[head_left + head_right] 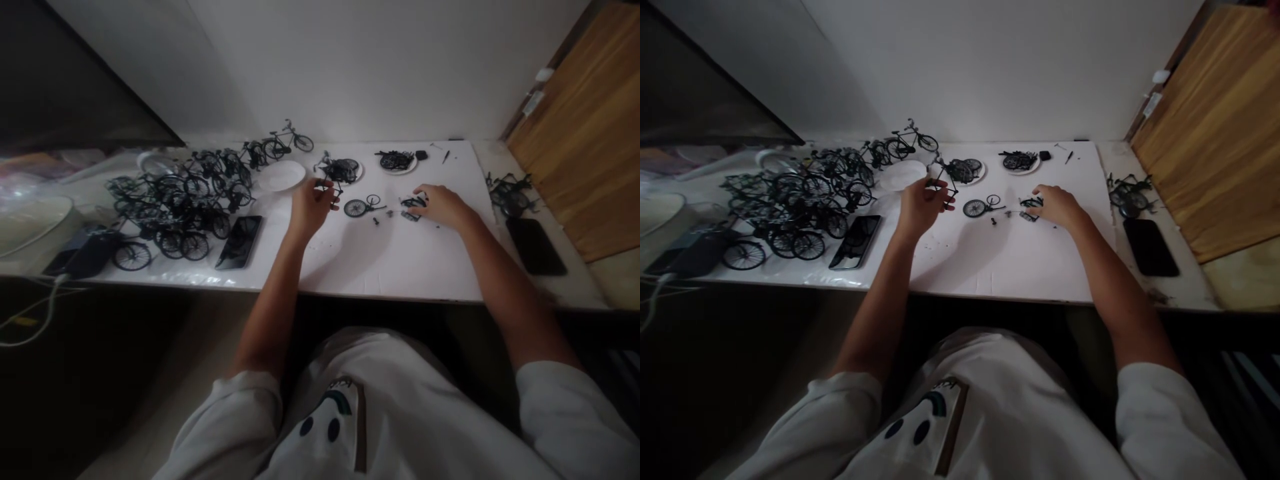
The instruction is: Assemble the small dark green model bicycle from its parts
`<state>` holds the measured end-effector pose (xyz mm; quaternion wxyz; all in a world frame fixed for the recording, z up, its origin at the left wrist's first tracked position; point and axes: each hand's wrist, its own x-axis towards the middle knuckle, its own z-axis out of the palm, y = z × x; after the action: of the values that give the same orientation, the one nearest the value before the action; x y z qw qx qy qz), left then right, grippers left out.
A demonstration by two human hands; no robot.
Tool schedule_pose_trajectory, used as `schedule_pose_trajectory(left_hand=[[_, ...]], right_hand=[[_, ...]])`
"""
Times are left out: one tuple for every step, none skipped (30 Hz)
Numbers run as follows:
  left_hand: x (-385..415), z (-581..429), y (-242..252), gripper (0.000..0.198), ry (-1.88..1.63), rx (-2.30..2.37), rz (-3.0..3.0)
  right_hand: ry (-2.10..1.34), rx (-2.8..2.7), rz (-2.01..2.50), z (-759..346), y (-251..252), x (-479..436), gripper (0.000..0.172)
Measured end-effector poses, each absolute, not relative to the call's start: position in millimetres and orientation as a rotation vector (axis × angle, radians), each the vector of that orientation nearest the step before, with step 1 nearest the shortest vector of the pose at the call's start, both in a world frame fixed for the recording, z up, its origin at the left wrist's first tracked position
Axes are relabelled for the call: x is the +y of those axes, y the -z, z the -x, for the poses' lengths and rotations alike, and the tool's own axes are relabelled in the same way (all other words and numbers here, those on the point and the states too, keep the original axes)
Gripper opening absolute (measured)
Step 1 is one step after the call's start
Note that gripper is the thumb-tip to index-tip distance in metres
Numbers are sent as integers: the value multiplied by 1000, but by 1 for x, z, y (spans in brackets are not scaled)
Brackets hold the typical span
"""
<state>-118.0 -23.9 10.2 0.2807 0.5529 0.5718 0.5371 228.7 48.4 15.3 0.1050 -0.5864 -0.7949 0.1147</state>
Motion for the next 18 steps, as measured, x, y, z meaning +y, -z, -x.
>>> schedule_pose_trajectory(left_hand=[[-24, 123, -11, 15, -1414, 1533, -1457], [-23, 128, -10, 15, -1378, 1538, -1432], [-23, 132, -9, 16, -1332, 1544, -1405], [-21, 135, -8, 17, -1284, 1557, -1364], [-20, 137, -6, 17, -1234, 1566, -1315], [-19, 139, -4, 18, -1188, 1575, -1269], [-17, 140, -2, 19, -1151, 1585, -1231], [-15, 141, 1, 21, -1127, 1597, -1204], [-14, 142, 3, 22, -1114, 1613, -1192], [-12, 144, 6, 23, -1108, 1630, -1196], [-11, 145, 9, 23, -1105, 1653, -1215], [-10, 147, 11, 23, -1085, 1680, -1250], [-9, 149, 13, 22, -1054, 1719, -1308], [-9, 151, 15, 20, -1007, 1781, -1378], [-8, 153, 16, 20, -953, 1856, -1454], [-8, 154, 17, 21, -902, 1939, -1527], [-8, 155, 17, 22, -852, 2018, -1589], [-8, 156, 17, 25, -809, 2085, -1640]], right_hand=[[-338, -2346, 1718, -229, -13, 50, 59], [-343, -2352, 1700, -230, -11, 52, 55], [-350, -2351, 1685, -231, -9, 53, 50], [-360, -2345, 1675, -231, -7, 55, 46], [-370, -2335, 1670, -232, -5, 56, 44], [-381, -2324, 1668, -232, -4, 57, 44], [-394, -2319, 1662, -231, -3, 57, 44], [-407, -2319, 1649, -231, -3, 56, 44], [-417, -2316, 1634, -230, -3, 55, 42], [-424, -2309, 1621, -229, -5, 53, 41], [-426, -2298, 1609, -228, -6, 52, 40], [-426, -2283, 1600, -226, -9, 50, 40], [-424, -2273, 1595, -224, -11, 47, 41], [-419, -2274, 1579, -220, -13, 45, 40], [-417, -2287, 1558, -217, -14, 42, 38], [-397, -2297, 1538, -212, -15, 40, 38], [-379, -2313, 1510, -207, -15, 36, 38], [-380, -2340, 1471, -201, -13, 33, 41]])
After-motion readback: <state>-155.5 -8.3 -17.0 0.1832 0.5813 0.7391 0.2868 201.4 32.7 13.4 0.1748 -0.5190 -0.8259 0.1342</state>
